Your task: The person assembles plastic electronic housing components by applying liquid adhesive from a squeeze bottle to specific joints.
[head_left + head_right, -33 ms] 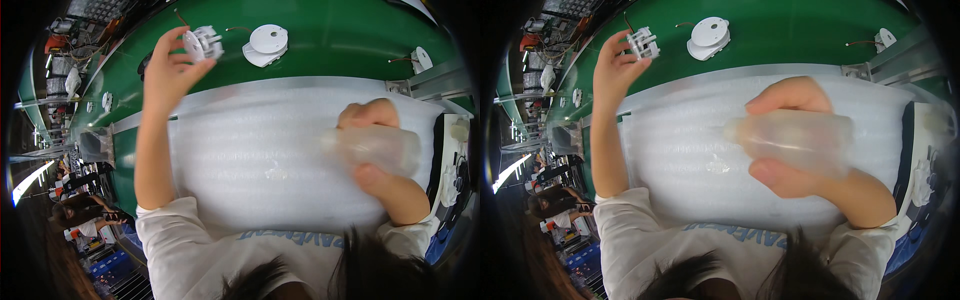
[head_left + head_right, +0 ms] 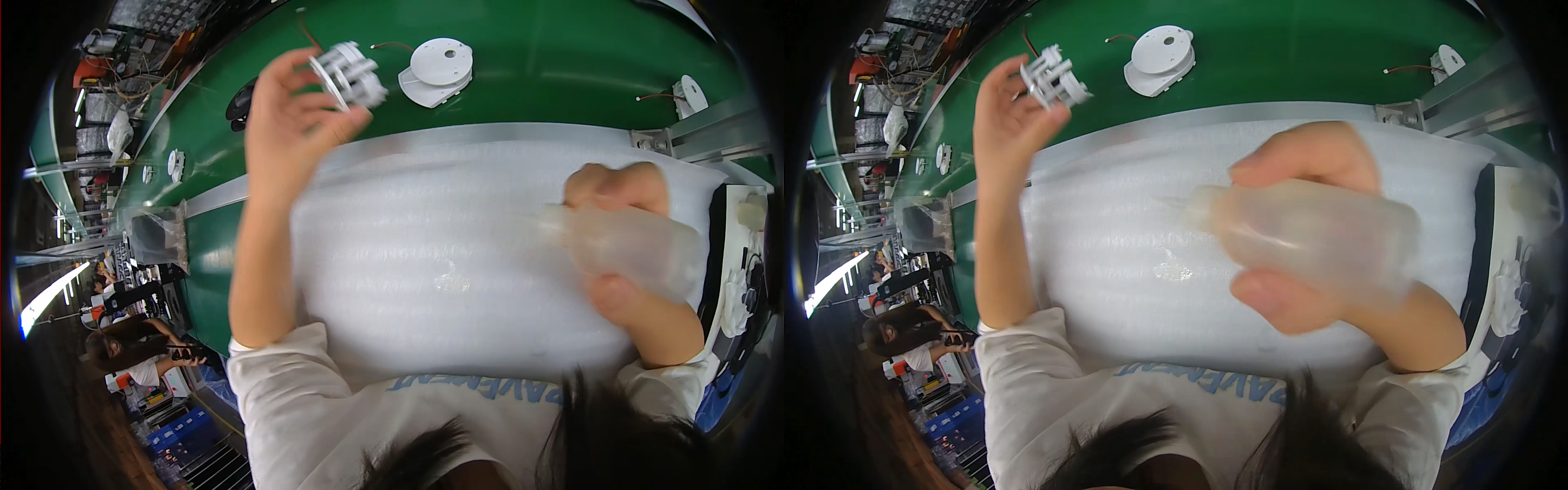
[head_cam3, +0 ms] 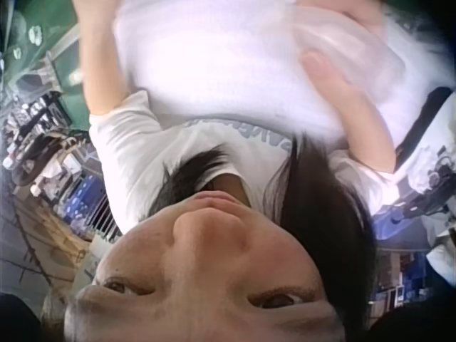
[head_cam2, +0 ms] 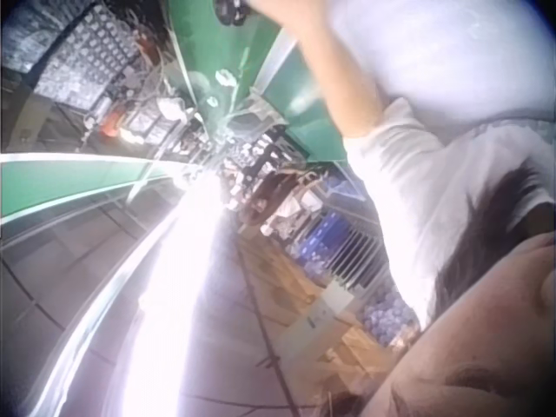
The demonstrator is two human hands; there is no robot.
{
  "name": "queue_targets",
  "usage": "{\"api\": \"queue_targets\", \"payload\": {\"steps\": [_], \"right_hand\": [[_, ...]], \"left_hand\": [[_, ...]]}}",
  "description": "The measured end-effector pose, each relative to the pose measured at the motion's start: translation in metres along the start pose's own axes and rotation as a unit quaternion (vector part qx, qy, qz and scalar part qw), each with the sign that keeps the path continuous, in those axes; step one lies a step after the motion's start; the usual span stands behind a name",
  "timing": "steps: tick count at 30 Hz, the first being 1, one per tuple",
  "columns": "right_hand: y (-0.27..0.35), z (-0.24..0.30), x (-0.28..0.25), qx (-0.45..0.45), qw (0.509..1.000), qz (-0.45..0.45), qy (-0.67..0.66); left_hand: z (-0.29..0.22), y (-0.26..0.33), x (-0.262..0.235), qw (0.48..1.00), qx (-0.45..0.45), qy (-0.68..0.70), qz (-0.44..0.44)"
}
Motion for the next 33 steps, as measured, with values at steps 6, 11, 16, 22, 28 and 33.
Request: {"api": "queue_targets", "payload": {"steps": [6,11,16,22,28,33], "right_hand": [[-0.003,0.044,0.009,-0.078,0.979,0.068,0.173],[0.002,0.053,0.023,-0.111,0.957,0.107,0.246],[0.007,0.048,0.028,-0.2,0.938,0.087,0.271],[0.006,0.049,0.029,-0.177,0.942,0.087,0.273],[0.007,0.048,0.031,-0.166,0.941,0.1,0.279],[0.006,0.048,0.03,-0.148,0.942,0.092,0.285]], "left_hand": [[-0.044,0.076,0.06,0.93,0.365,-0.032,0.019],[-0.048,0.09,0.074,0.931,0.329,0.061,0.144],[-0.062,0.096,0.073,0.919,0.378,-0.069,0.085],[-0.07,0.106,0.074,0.868,0.468,-0.161,0.039],[-0.065,0.109,0.071,0.849,0.499,-0.174,0.025],[-0.067,0.109,0.073,0.855,0.487,-0.177,0.031]]}}
Point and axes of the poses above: each hand's wrist, its own y-axis away from the middle knuckle, its own x-axis out of the palm, z = x × y, the point moved 7 cm from there along -y, towards the middle knuckle, and after that the axes turned 2 degrees about -y, right-handed, at the moved point
